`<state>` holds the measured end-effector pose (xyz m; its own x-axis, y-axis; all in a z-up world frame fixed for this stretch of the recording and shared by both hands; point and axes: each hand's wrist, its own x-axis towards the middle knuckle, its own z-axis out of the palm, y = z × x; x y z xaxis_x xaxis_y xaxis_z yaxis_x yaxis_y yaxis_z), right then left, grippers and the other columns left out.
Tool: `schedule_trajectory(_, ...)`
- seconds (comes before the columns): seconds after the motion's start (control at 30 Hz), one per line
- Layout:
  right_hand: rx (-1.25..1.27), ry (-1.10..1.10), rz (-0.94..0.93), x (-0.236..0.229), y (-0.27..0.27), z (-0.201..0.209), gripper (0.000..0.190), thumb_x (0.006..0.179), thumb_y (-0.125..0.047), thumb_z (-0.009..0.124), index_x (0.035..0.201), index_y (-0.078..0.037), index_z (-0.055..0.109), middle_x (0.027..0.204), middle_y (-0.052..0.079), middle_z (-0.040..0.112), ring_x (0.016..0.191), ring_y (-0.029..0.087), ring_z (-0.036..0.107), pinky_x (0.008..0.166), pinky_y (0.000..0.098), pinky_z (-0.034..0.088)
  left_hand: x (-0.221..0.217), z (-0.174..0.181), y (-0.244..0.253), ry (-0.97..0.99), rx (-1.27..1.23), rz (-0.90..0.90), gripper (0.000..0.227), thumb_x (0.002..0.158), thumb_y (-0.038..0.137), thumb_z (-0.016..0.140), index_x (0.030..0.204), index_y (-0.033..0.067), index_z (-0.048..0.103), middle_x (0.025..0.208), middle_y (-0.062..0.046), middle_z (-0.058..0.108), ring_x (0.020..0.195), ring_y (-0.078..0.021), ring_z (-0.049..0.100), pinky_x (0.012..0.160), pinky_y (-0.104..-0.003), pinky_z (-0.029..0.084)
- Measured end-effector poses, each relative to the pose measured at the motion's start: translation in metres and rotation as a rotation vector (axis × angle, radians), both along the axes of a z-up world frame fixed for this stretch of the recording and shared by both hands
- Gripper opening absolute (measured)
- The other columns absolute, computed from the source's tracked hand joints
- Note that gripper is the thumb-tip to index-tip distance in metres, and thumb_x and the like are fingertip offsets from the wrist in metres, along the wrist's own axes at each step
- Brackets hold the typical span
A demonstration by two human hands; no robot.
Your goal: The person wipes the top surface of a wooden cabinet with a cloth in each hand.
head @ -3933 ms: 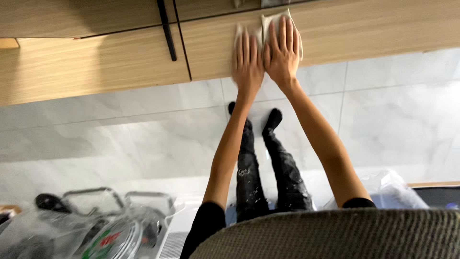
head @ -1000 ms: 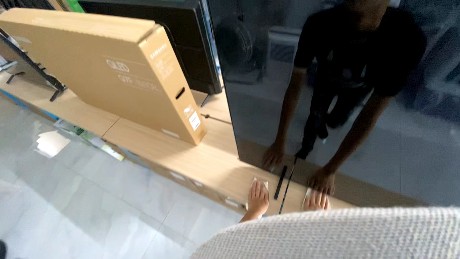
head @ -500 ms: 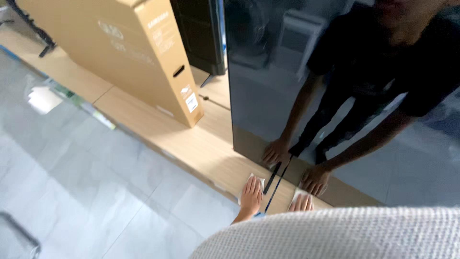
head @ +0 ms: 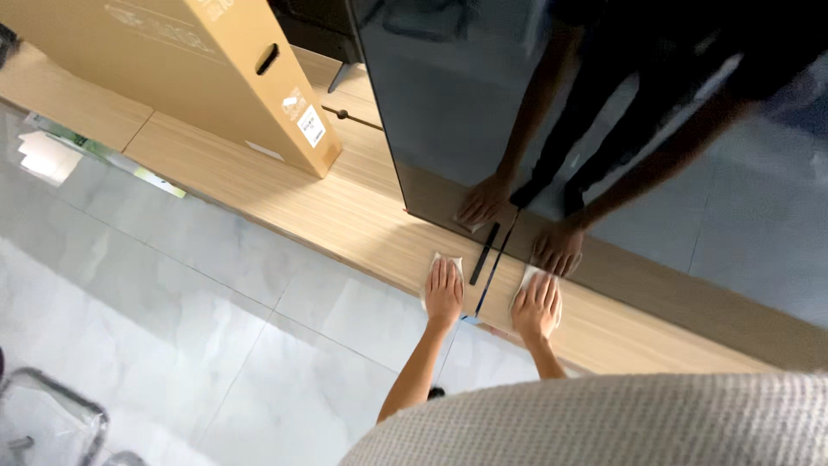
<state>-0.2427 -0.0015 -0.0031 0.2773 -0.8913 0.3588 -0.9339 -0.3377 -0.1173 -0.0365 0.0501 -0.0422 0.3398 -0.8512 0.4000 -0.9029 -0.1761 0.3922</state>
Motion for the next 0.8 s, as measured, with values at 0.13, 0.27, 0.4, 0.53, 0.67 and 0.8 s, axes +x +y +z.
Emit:
schedule_trajectory(0.13, 0.011, 0.027, -0.059, 0.013, 0.017, -0.019, 0.063, 0.107, -0.033, 0.034, 0.157, 0.005, 0.04, 0.162, 0.029, 0.038, 0.15, 0.044, 0.033, 0.123, 0.0508, 0.024, 0.01, -0.009, -0.014, -0.047, -0.021, -0.025, 0.051, 0.106, 0.029, 0.045, 0.15, 0.0027, 0.048, 0.161, -0.02, 0.043, 0.151, -0.0362, 0.036, 0.119, -0.05, 0.032)
schedule_trajectory(0.27, 0.096, 0.017, -0.112, 0.015, 0.048, -0.031, 0.059, 0.111, -0.036, 0.024, 0.16, -0.005, 0.033, 0.167, 0.021, 0.031, 0.158, 0.038, 0.027, 0.131, 0.0482, 0.018, 0.022, -0.016, -0.033, -0.016, -0.021, -0.059, 0.05, 0.107, 0.029, 0.047, 0.149, 0.0031, 0.049, 0.159, -0.019, 0.044, 0.15, -0.0364, 0.038, 0.119, -0.051, 0.033)
schedule_trajectory(0.4, 0.115, 0.084, -0.076, 0.025, 0.016, -0.035, 0.063, 0.108, -0.037, 0.026, 0.159, 0.0, 0.032, 0.164, 0.025, 0.033, 0.153, 0.04, 0.03, 0.127, 0.0484, 0.02, 0.027, -0.026, -0.005, -0.042, -0.028, -0.063, 0.052, 0.105, 0.03, 0.048, 0.148, 0.0009, 0.051, 0.157, -0.021, 0.045, 0.149, -0.0366, 0.038, 0.118, -0.052, 0.033)
schedule_trajectory(0.53, -0.023, 0.012, -0.164, 0.042, 0.028, -0.05, 0.056, 0.113, -0.033, 0.034, 0.159, -0.002, 0.037, 0.164, 0.022, 0.041, 0.156, 0.039, 0.036, 0.131, 0.0491, 0.026, 0.041, -0.039, -0.007, -0.049, -0.043, -0.167, 0.048, 0.107, 0.027, 0.047, 0.147, -0.0005, 0.052, 0.158, -0.022, 0.046, 0.15, -0.0365, 0.039, 0.12, -0.05, 0.034)
schedule_trajectory(0.67, 0.136, -0.065, -0.015, 0.046, 0.067, -0.053, 0.06, 0.109, -0.034, 0.035, 0.157, 0.002, 0.04, 0.16, 0.027, 0.045, 0.151, 0.041, 0.038, 0.125, 0.0512, 0.025, 0.072, -0.05, -0.047, -0.097, -0.035, -0.146, 0.046, 0.108, 0.029, 0.047, 0.144, 0.0017, 0.056, 0.155, -0.02, 0.049, 0.149, -0.0365, 0.041, 0.122, -0.05, 0.032)
schedule_trajectory(0.8, 0.188, -0.008, 0.034, 0.035, 0.044, -0.048, 0.061, 0.111, -0.037, 0.038, 0.156, 0.004, 0.044, 0.16, 0.025, 0.044, 0.152, 0.038, 0.035, 0.127, 0.0523, 0.027, 0.057, -0.056, 0.001, -0.066, 0.025, -0.158, 0.049, 0.108, 0.029, 0.045, 0.146, 0.0002, 0.054, 0.158, -0.02, 0.046, 0.151, -0.0356, 0.038, 0.124, -0.049, 0.031)
